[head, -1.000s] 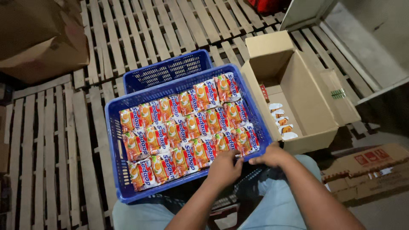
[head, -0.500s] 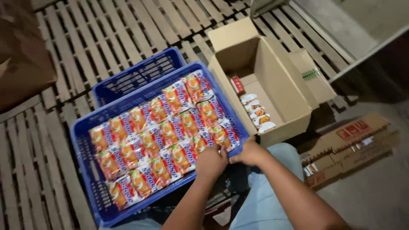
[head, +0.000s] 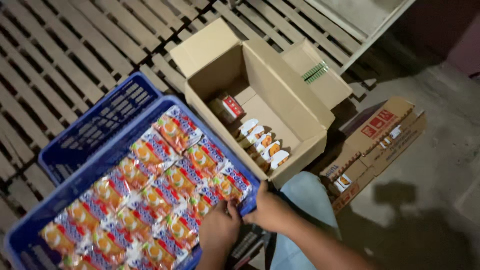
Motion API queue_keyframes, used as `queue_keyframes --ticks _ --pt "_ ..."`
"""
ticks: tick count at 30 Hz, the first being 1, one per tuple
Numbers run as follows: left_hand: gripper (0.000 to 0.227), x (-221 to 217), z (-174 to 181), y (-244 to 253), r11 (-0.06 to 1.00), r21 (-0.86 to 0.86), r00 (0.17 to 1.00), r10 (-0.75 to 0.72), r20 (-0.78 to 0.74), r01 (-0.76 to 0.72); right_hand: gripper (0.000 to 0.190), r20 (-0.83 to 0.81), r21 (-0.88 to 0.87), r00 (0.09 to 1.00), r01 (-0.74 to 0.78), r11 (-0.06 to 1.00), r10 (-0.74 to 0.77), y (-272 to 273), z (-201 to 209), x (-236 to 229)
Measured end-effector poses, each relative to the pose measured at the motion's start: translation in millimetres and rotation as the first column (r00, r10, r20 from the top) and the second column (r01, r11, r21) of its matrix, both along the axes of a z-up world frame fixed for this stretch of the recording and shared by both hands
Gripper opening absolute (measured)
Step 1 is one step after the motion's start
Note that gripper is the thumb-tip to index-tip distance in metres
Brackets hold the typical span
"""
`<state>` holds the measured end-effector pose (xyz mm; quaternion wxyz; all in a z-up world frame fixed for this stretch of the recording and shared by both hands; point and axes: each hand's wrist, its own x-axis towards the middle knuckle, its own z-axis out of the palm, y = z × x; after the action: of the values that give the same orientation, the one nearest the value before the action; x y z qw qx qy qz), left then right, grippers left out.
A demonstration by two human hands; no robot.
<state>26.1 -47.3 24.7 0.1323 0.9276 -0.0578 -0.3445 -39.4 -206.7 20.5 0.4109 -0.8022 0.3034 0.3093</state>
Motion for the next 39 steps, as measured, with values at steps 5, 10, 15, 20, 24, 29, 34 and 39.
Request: queue_keyframes --ticks 5,10,15,20,24,29,34,39 --pt "0.042 -2.1 -18.7 3.9 0.999 -0.038 0.996 -0.026 0.089 0.030 0.104 -0.054 -0.017 0.992 -0.113 0.993 0.112 -9.0 -4.8 -0.7" --pt "0.035 -3.4 -56.0 13.6 0.995 -0.060 0.981 -0.065 0.183 0.077 0.069 -0.110 -0.081 0.892 -0.447 0.891 0.437 -43.3 75.3 26.5" --pt "0.036 -8.5 -76.3 23.4 0.988 -0.081 0.964 -0.111 0.241 0.133 0.041 -0.051 -0.072 0.736 -0.677 0.733 0.675 -87.9 185.8 103.0" --pt "0.033 -16.7 -102.5 31.5 0.990 -0.112 0.961 -0.053 0.270 0.086 0.038 0.093 -0.213 0.889 -0.421 0.881 0.448 -155.4 91.0 225.2" --pt "0.028 -17.3 -117.1 42.2 0.948 -0.258 0.942 -0.097 0.320 0.186 0.026 0.181 -0.255 0.945 -0.223 0.941 0.273 -185.8 1.5 287.1" --pt "0.033 -22.2 -114.5 39.5 0.970 -0.182 0.941 -0.095 0.325 0.161 0.034 0.028 -0.299 0.940 -0.316 0.900 0.339 -193.6 -130.0 319.0" --pt "0.031 -24.6 -115.1 40.9 0.966 -0.175 0.937 -0.124 0.327 0.189 0.063 -0.020 -0.318 0.986 -0.161 0.934 0.164 -166.3 -182.1 325.7" --pt "0.028 -21.1 -113.9 40.2 0.952 -0.206 0.912 -0.131 0.389 0.224 0.062 0.049 -0.121 0.979 0.204 0.971 -0.199 -148.2 -173.6 325.7"
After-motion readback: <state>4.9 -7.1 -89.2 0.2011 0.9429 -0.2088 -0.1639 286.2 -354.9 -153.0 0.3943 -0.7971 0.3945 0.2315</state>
